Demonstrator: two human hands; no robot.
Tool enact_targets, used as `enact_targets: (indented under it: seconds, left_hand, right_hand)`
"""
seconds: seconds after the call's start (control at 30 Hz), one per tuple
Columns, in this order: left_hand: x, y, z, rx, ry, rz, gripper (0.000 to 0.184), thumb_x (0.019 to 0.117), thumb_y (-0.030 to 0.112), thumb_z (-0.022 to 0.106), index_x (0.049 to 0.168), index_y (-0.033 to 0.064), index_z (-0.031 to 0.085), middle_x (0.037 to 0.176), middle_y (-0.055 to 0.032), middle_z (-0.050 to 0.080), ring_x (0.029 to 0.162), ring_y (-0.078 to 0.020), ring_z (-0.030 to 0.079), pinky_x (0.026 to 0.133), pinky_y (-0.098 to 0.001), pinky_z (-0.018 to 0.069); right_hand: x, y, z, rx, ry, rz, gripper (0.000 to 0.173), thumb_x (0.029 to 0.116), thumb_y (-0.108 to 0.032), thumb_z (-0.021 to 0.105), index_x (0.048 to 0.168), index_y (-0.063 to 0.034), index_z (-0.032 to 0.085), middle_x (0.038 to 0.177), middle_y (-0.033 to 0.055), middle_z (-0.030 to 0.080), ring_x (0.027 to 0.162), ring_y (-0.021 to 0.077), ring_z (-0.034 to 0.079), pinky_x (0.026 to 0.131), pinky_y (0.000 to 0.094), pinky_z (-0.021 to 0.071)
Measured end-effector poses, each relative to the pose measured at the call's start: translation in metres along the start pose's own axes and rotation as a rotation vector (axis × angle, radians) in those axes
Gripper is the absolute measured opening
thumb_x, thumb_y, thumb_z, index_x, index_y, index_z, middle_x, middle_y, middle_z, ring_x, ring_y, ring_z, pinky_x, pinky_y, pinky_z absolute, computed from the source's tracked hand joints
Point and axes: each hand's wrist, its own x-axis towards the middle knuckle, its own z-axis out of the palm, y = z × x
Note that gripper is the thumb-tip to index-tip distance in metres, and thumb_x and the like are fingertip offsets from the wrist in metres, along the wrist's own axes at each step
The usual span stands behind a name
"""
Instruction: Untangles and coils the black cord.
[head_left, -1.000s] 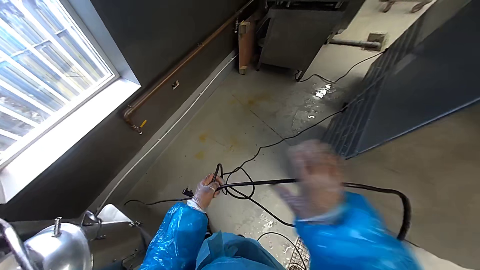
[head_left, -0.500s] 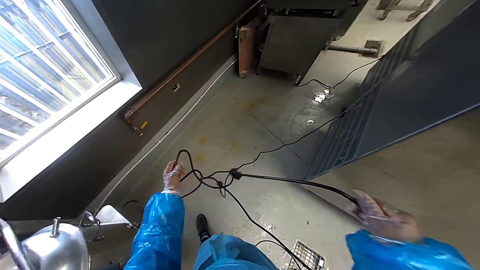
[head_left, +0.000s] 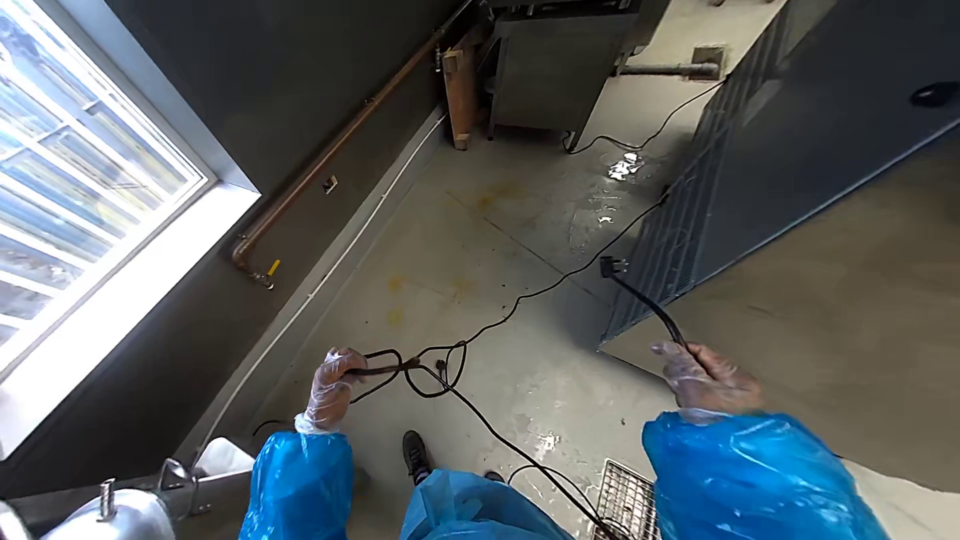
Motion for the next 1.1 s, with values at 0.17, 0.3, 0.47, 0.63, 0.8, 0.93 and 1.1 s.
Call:
enact_targets:
  seconds: [0.17, 0.3, 0.47, 0.63, 0.8, 0.93, 1.1]
  left_hand:
    - [-0.003, 0.024, -0.012, -0.326, 0.046, 0.074, 0.032, 0.0987, 0.020, 0.056, 0.071, 0.0219, 0.073, 0.085, 0.0072, 0.070, 0.095, -0.0060, 0.064, 0.091, -0.0213, 0.0494]
    - [-0.007, 0.033, -0.020, -0.363, 0.076, 0.115, 0.031, 0.0975, 0.024, 0.060, 0.068, 0.0216, 0.069, 0.081, 0.0094, 0.066, 0.091, -0.0031, 0.063, 0.089, -0.0199, 0.0485]
    - [-0.007, 0.036, -0.024, -0.308, 0.077, 0.162, 0.032, 0.1007, 0.032, 0.058, 0.073, 0.0226, 0.070, 0.084, 0.0105, 0.067, 0.094, -0.0028, 0.063, 0.092, -0.0199, 0.0468]
    - [-0.010, 0.018, -0.046, -0.189, 0.143, 0.088, 0.026, 0.0975, 0.021, 0.060, 0.074, 0.0233, 0.073, 0.091, 0.0079, 0.072, 0.100, -0.0058, 0.066, 0.098, -0.0234, 0.0487]
    - [-0.025, 0.009, -0.046, 0.186, 0.208, 0.002, 0.022, 0.0929, 0.015, 0.063, 0.076, 0.0239, 0.074, 0.099, 0.0056, 0.075, 0.102, -0.0106, 0.066, 0.094, -0.0305, 0.0491]
    - [-0.036, -0.003, -0.047, 0.543, 0.250, -0.110, 0.019, 0.0784, -0.008, 0.061, 0.073, 0.0033, 0.075, 0.093, -0.0115, 0.076, 0.093, -0.0284, 0.069, 0.092, -0.0500, 0.0486]
    - [-0.042, -0.006, -0.035, 0.407, 0.312, -0.369, 0.009, 0.0804, -0.014, 0.070, 0.082, -0.0052, 0.073, 0.089, -0.0133, 0.072, 0.091, -0.0203, 0.068, 0.086, -0.0351, 0.0554]
  right_hand:
    - [0.016, 0.001, 0.043, 0.048, -0.111, 0.039, 0.021, 0.1035, -0.016, 0.059, 0.103, 0.0051, 0.063, 0.074, -0.0017, 0.055, 0.059, -0.0031, 0.046, 0.056, 0.0157, 0.0405]
    - [0.007, -0.016, 0.105, 0.035, -0.298, -0.036, 0.024, 0.1034, -0.017, 0.059, 0.103, 0.0068, 0.063, 0.076, 0.0063, 0.060, 0.066, 0.0082, 0.053, 0.065, 0.0290, 0.0483]
    - [-0.013, -0.049, 0.185, -0.158, -0.665, 0.001, 0.031, 0.1076, -0.020, 0.052, 0.121, 0.0064, 0.061, 0.091, 0.0186, 0.071, 0.080, 0.0283, 0.068, 0.077, 0.0483, 0.0547]
    - [-0.004, -0.032, 0.191, 0.140, -0.561, 0.189, 0.030, 0.1077, -0.021, 0.052, 0.121, 0.0045, 0.059, 0.076, 0.0016, 0.059, 0.058, 0.0015, 0.048, 0.053, 0.0197, 0.0402]
    - [0.003, -0.028, 0.133, 0.110, -0.461, 0.083, 0.016, 0.1043, -0.009, 0.055, 0.104, 0.0019, 0.066, 0.063, -0.0057, 0.053, 0.048, -0.0031, 0.039, 0.045, 0.0133, 0.0314]
    - [0.001, -0.031, 0.095, 0.126, -0.419, 0.073, 0.015, 0.1036, -0.006, 0.053, 0.101, 0.0017, 0.066, 0.059, -0.0074, 0.054, 0.046, -0.0053, 0.040, 0.043, 0.0109, 0.0317]
    - [-0.007, 0.004, 0.058, 0.167, -0.445, 0.259, 0.020, 0.1056, -0.007, 0.047, 0.091, -0.0031, 0.060, 0.056, -0.0063, 0.056, 0.042, -0.0025, 0.046, 0.040, 0.0120, 0.0372]
